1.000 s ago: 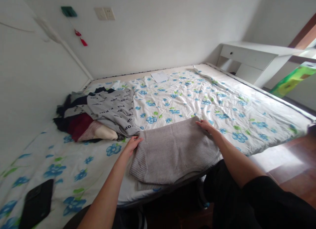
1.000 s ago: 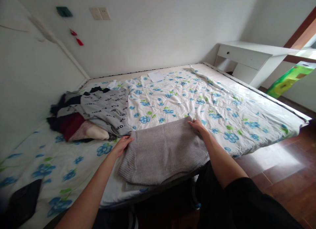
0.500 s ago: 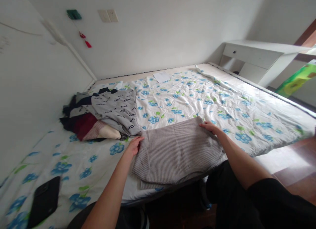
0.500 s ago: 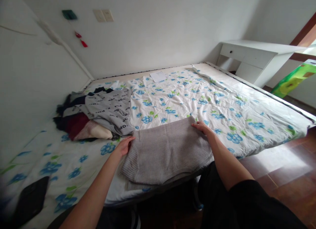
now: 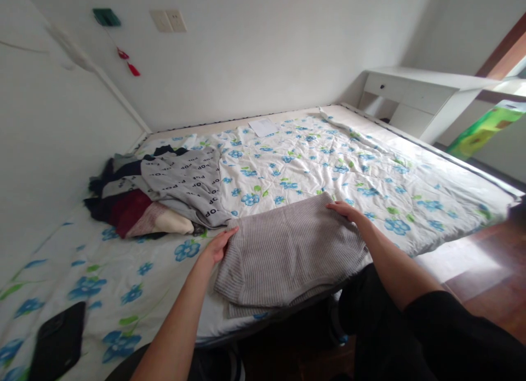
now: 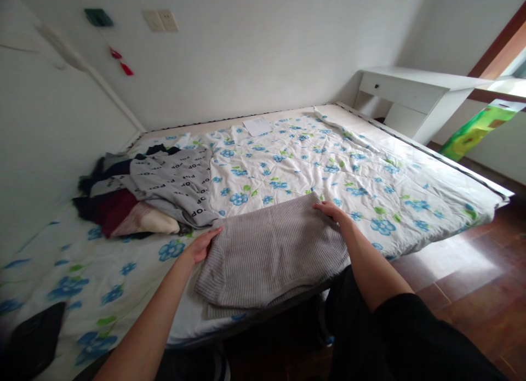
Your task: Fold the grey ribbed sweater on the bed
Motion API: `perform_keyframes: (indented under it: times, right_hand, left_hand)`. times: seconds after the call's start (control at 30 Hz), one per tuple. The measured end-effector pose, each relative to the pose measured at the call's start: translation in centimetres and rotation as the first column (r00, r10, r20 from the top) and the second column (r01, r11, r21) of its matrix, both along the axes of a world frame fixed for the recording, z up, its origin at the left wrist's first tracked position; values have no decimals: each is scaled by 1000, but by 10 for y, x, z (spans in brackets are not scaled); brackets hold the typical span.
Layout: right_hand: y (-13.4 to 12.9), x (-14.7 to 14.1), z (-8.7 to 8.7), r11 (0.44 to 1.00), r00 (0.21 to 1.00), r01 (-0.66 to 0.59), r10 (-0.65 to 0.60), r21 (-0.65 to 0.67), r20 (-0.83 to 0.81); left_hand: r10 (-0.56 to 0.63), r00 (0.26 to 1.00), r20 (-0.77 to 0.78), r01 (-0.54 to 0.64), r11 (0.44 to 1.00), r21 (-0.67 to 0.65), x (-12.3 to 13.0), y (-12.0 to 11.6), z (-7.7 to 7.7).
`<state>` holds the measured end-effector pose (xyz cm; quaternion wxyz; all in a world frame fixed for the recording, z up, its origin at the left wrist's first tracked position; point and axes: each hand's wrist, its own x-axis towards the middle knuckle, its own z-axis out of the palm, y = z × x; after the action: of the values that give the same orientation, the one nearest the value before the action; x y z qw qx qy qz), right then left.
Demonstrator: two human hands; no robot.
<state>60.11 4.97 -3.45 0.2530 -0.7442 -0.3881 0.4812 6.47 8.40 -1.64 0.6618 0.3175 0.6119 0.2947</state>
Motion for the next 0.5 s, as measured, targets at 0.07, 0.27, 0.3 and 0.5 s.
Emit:
perform_keyframes:
  times: [0.07,0.27,0.3,0.5]
  right_hand:
    - [2,3,-4,1000,1000,22,-23,12,13]
    - [10,11,-18,996,963,86,-85,8,256]
    - [11,9,-19,998,952,69,-68,7,299]
    - [8,-17,-25,997,779,-14,-37,76,625]
  left_hand:
    - [71,990,-121,-61,995,82,-2,2,-6]
    - [241,627,-741,69,930,360,-8,4,-20]
    - [271,566,-779,137,901,413,-5,2,-21]
    - [273,380,-884,759,453,467,32,-20,-39]
